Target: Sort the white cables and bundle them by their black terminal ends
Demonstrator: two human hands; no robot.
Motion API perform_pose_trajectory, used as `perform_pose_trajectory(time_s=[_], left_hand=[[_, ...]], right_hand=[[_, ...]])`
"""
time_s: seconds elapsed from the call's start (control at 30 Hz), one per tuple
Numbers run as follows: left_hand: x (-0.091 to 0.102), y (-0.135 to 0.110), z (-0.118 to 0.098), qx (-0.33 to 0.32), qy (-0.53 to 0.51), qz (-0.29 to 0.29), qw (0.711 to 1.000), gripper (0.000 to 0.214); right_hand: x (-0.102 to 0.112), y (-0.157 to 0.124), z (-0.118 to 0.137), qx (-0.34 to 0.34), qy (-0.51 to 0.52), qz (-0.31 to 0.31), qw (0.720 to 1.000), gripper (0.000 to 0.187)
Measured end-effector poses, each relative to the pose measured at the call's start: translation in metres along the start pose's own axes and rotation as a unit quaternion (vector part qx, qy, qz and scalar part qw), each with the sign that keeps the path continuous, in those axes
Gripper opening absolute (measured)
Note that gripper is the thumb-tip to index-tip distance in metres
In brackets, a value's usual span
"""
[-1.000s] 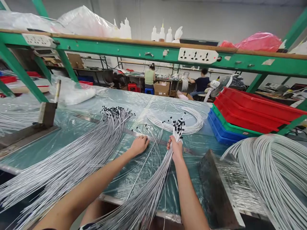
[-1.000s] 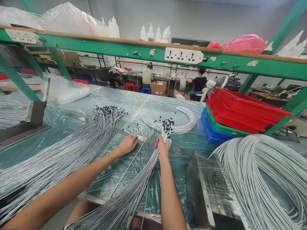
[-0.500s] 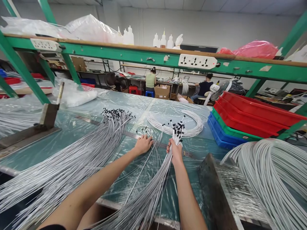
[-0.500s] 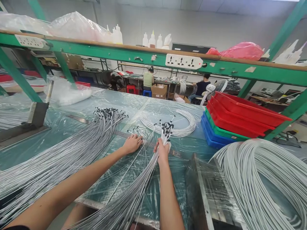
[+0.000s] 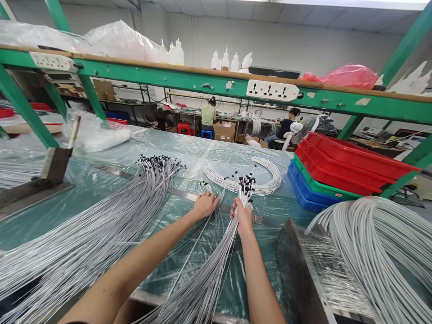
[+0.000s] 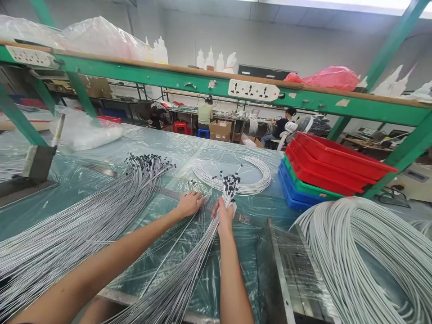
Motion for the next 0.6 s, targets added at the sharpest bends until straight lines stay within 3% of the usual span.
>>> perform_pose_trajectory(time_s=[0.17,0.47,0.6], left_hand=[[-0.001,0.012,-0.008,0.043,-0.023,0.0,0.999,0.029],[-0.01,0.014,-0.021,0.059,-0.024,0.004,0.998,0.05],[-0.008,0.03,-0.028,0.079,-0.005,0.033,0.996,0.044]], right_hand=[[-0.002,0.001,-0.002,0.007,0.003,0.0,1.0,0.039],[-0.007,0.005,-0.005,0.017,0.03,-0.006,0.999,0.044],[-0.008,0.006,-0.004,0.025,0.029,-0.014,0.999,0.044]])
Point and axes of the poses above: each hand's wrist, its own y-axis towards the middle knuckle, its own x-axis out of the back of the hand, z = x × y, the point moved 1 cm from there along y, towards the middle knuckle, and after that the axes turned 2 degrees about -x, right-handed, at the moved point
